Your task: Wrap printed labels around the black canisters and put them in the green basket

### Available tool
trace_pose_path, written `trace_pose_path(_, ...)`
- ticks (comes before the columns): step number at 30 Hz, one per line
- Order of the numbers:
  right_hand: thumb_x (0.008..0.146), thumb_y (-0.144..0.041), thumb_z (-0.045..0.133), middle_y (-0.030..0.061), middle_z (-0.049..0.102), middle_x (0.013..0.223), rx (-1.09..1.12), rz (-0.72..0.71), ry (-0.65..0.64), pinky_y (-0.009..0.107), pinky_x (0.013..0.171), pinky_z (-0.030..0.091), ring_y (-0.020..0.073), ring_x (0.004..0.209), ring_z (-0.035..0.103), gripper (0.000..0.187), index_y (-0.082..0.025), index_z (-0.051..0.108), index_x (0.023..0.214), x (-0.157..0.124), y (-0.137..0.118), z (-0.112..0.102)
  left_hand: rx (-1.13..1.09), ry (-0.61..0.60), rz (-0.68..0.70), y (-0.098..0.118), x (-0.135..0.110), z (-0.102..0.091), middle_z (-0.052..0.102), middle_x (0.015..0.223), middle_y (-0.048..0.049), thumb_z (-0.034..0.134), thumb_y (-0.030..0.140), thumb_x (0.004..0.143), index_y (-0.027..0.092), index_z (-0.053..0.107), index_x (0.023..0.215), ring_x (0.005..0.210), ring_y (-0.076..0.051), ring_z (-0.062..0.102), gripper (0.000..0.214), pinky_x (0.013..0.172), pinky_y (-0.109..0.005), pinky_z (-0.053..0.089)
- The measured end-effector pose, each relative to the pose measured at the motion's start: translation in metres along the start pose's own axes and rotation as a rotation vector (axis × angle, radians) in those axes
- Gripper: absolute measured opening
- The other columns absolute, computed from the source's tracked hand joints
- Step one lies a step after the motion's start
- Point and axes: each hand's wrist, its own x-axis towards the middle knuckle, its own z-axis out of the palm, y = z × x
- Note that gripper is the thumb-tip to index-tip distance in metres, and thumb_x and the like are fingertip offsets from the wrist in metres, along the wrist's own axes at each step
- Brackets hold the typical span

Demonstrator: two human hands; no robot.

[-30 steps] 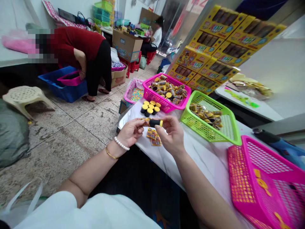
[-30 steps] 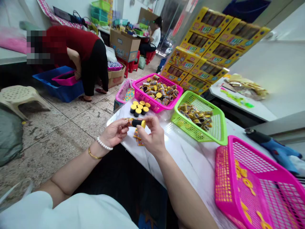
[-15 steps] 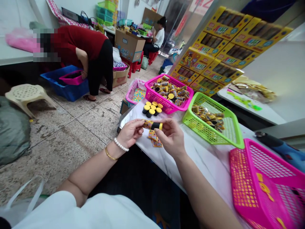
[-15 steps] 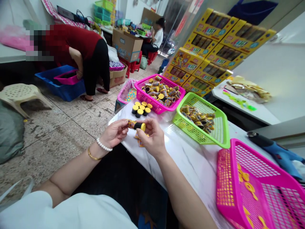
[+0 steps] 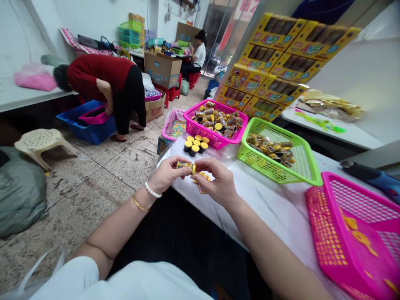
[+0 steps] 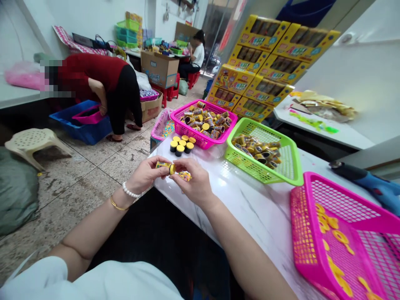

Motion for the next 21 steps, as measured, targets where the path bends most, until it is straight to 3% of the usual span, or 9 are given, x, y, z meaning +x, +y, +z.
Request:
trace_pose_path(5, 0.084, -0.025, 0.070, 0.0032, 0.069, 0.088, -0.027, 0.012, 0.099, 0.033, 0.071, 0.061, 0.0178, 0.075, 0.069, 0.016, -0.024, 0.063, 0.098, -0.002, 0.007, 0.005, 0.146, -0.082, 0.078, 0.011, 0.007, 0.003, 0.068, 0.084, -0.0026, 0.088, 0.034, 0.066, 0.015, 0.071, 0.095, 0.075, -0.013, 0.061, 0.038, 0.070, -0.026, 0.048)
trace_pose_path(8, 0.086, -0.023, 0.067, 0.0066, 0.070, 0.098, -0.089, -0.061, 0.165, 0.037, 0.079, 0.061, 0.0200, 0.085, 0.070, 0.016, -0.024, 0.065, 0.101, -0.002, 0.011, 0.006, 0.170, -0.088, -0.013, 0.018, 0.012, -0.001, 0.065, 0.078, -0.0019, 0.083, 0.043, 0.072, 0.014, 0.066, 0.105, 0.064, -0.011, 0.058, 0.047, 0.058, -0.024, 0.043)
trace_pose_path(10, 0.085, -0.025, 0.068, 0.0090, 0.071, 0.105, -0.084, -0.053, 0.165, 0.041, 0.089, 0.059, 0.0231, 0.096, 0.070, 0.015, -0.024, 0.069, 0.100, -0.002, 0.012, 0.005, 0.178, -0.116, -0.070, 0.019, 0.015, -0.005, 0.062, 0.071, -0.0003, 0.080, 0.047, 0.074, 0.013, 0.065, 0.100, 0.056, -0.009, 0.052, 0.045, 0.052, -0.023, 0.039)
trace_pose_path(12, 0.083, -0.031, 0.072, 0.0097, 0.073, 0.102, 0.045, 0.108, 0.134, 0.043, 0.089, 0.060, 0.0249, 0.096, 0.071, 0.017, -0.023, 0.071, 0.097, -0.002, 0.013, 0.007, 0.228, -0.139, -0.023, 0.018, 0.017, -0.007, 0.064, 0.074, -0.0014, 0.081, 0.044, 0.074, 0.013, 0.065, 0.095, 0.059, -0.009, 0.053, 0.040, 0.056, -0.023, 0.041)
trace_pose_path(16, 0.076, -0.048, 0.079, 0.0071, 0.074, 0.079, 0.429, 0.517, 0.018, 0.037, 0.068, 0.062, 0.0216, 0.070, 0.072, 0.035, -0.017, 0.071, 0.091, 0.001, 0.014, 0.009, 0.373, -0.080, 0.168, 0.018, 0.018, -0.008, 0.067, 0.087, -0.0037, 0.084, 0.033, 0.070, 0.015, 0.069, 0.095, 0.075, -0.013, 0.058, 0.035, 0.069, -0.025, 0.046)
trace_pose_path(18, 0.072, -0.048, 0.083, 0.0049, 0.074, 0.076, 0.600, 0.622, -0.024, 0.034, 0.068, 0.062, 0.0185, 0.067, 0.071, 0.037, -0.017, 0.071, 0.090, 0.002, 0.013, 0.009, 0.341, -0.101, 0.104, 0.018, 0.016, -0.009, 0.065, 0.080, -0.0019, 0.084, 0.035, 0.070, 0.014, 0.069, 0.095, 0.068, -0.011, 0.056, 0.035, 0.064, -0.024, 0.045)
trace_pose_path(21, 0.068, -0.042, 0.087, 0.0020, 0.075, 0.084, 0.725, 0.596, -0.052, 0.031, 0.072, 0.061, 0.0154, 0.072, 0.072, 0.043, -0.021, 0.072, 0.103, 0.004, 0.011, 0.008, 0.186, -0.128, -0.051, 0.018, 0.013, -0.013, 0.060, 0.068, 0.0013, 0.084, 0.045, 0.070, 0.013, 0.068, 0.096, 0.055, -0.007, 0.051, 0.043, 0.054, -0.021, 0.040)
